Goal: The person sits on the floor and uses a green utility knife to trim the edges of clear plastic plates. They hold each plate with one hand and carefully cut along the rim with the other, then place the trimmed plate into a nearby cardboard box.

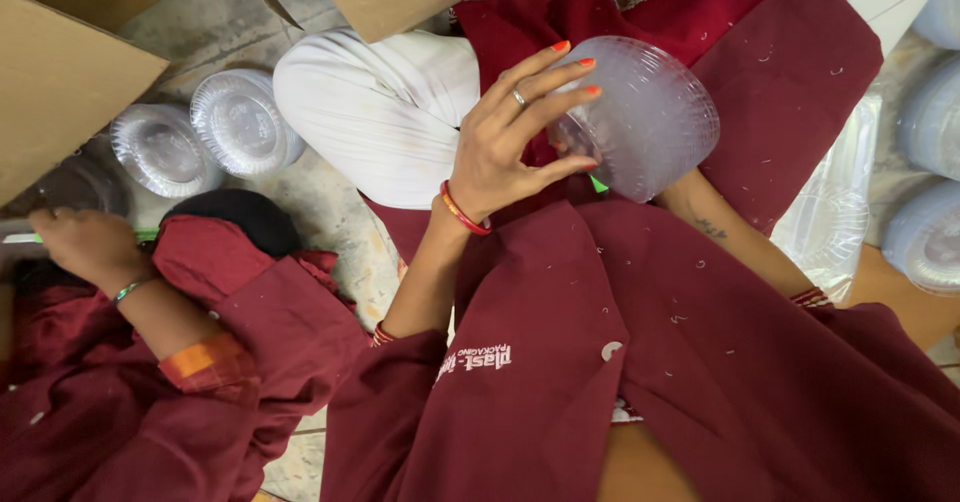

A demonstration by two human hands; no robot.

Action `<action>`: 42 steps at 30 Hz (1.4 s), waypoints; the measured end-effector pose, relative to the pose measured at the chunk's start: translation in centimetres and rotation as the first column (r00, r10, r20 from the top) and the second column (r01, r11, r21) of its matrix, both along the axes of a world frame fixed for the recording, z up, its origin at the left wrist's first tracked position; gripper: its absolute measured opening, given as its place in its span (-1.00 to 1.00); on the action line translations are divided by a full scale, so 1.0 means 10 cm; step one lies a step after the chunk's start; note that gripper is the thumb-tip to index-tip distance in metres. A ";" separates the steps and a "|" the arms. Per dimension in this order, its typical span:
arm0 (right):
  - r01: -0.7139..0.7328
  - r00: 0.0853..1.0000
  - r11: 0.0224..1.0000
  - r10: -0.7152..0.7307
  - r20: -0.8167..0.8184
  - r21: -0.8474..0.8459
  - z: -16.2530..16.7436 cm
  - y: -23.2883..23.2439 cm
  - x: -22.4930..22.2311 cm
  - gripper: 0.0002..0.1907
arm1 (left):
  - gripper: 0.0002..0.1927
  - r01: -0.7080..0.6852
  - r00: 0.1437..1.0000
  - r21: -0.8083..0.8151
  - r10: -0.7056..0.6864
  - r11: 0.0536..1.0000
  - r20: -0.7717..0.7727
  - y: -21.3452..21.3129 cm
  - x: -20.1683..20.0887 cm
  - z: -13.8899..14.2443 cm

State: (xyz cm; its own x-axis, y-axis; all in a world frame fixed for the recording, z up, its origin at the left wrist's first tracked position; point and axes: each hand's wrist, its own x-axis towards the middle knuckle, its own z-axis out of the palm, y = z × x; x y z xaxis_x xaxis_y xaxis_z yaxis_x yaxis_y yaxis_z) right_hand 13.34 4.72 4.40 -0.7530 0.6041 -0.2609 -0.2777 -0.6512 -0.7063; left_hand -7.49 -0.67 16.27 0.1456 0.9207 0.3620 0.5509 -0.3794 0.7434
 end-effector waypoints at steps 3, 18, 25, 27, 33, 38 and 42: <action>0.005 1.000 1.000 -0.005 0.000 0.013 0.02 0.02 -0.01 -0.47 | -0.33 -0.028 0.998 -0.051 0.031 0.998 0.053 -0.03 0.02 -0.04; 0.095 0.995 0.973 -0.095 -0.010 0.212 0.02 -0.04 0.02 -0.44 | -0.07 -0.020 0.987 -0.232 0.057 0.973 0.151 -0.24 0.01 0.21; 0.462 0.818 0.696 -0.573 0.037 0.550 -0.42 0.04 -0.20 -0.36 | 0.10 -0.236 0.903 -0.422 0.357 0.876 0.237 -0.43 0.36 0.26; 0.534 0.739 0.685 -0.663 0.120 0.495 -0.42 0.08 -0.18 -0.49 | -0.04 -0.269 0.861 -0.453 0.423 0.850 0.281 -0.44 0.38 0.15; 0.557 0.823 0.828 -0.561 -0.088 -0.065 -0.19 0.16 -0.12 -0.56 | -0.28 -0.346 0.833 -0.380 0.467 0.858 0.295 -0.46 0.40 -0.21; 0.497 0.867 0.866 -0.492 -0.076 0.059 -0.04 0.37 0.02 -0.59 | -0.36 -0.392 0.765 -0.406 0.537 0.826 0.356 -0.49 0.37 -0.46; 0.615 0.757 0.716 -0.653 0.005 0.332 0.10 0.67 0.36 -0.53 | -0.41 -0.412 0.776 -0.400 0.546 0.818 0.317 -0.53 0.32 -0.59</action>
